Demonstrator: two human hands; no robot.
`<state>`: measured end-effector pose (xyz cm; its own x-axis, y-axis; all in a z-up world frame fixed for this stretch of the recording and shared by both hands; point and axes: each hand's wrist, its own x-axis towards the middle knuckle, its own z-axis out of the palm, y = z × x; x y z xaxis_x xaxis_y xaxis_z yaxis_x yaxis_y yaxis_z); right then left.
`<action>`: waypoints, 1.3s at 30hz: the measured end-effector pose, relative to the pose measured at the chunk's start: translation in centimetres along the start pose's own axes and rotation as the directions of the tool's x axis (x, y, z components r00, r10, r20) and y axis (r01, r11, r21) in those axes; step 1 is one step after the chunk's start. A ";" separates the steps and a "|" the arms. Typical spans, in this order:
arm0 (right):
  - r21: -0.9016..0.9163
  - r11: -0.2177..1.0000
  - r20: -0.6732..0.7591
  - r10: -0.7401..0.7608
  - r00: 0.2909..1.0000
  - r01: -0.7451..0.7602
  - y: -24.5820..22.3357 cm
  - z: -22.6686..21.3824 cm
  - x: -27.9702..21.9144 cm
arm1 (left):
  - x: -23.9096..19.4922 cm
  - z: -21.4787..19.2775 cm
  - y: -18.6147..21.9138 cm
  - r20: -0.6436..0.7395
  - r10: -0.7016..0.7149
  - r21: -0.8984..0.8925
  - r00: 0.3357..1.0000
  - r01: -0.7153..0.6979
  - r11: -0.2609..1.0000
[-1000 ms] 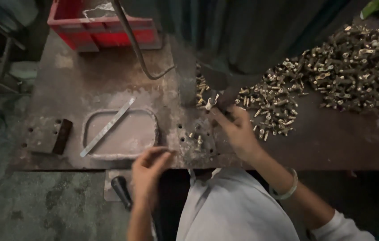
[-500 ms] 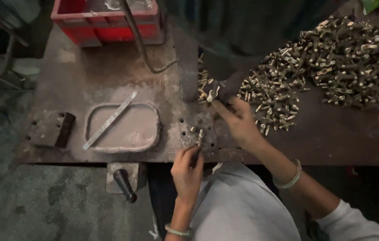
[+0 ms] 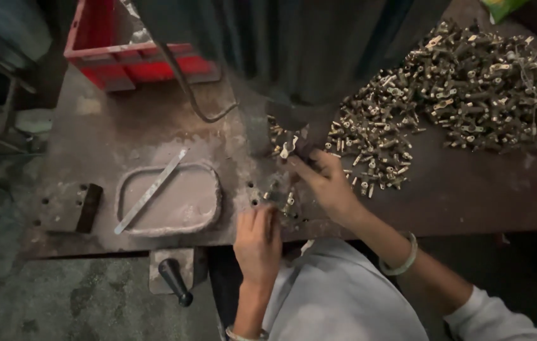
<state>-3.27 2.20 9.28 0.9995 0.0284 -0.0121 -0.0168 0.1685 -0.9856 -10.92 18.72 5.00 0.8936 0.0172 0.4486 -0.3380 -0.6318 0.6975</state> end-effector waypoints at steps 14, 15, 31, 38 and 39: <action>-0.049 0.997 0.008 -0.051 0.999 0.052 3.1 -1.3 0.7 | 3.5 2.3 -1.7 0.245 -0.163 0.366 0.956 0.065 0.928; -0.057 0.997 -0.020 -0.057 0.998 0.056 2.0 -0.8 0.3 | 3.0 2.5 -2.3 0.168 -0.116 0.306 0.979 0.060 0.950; -0.150 0.983 -0.025 -0.106 0.994 0.102 2.5 -1.2 0.7 | -2.4 3.0 -2.8 0.374 -0.593 -0.754 0.713 0.606 0.254; -0.113 0.992 0.001 -0.053 0.999 0.053 1.6 -1.1 0.5 | -2.8 2.0 -1.9 0.408 -0.595 -0.761 0.692 0.618 0.197; -0.118 0.988 0.054 -0.089 0.995 0.095 1.6 -1.4 0.8 | -2.7 2.0 -1.8 0.418 -0.598 -0.766 0.684 0.619 0.173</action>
<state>-2.50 1.11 7.42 0.9942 0.0664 0.0847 0.0813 0.0531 -0.9953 -12.13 18.26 1.44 0.9366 0.0659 -0.3441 0.2687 0.4951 0.8262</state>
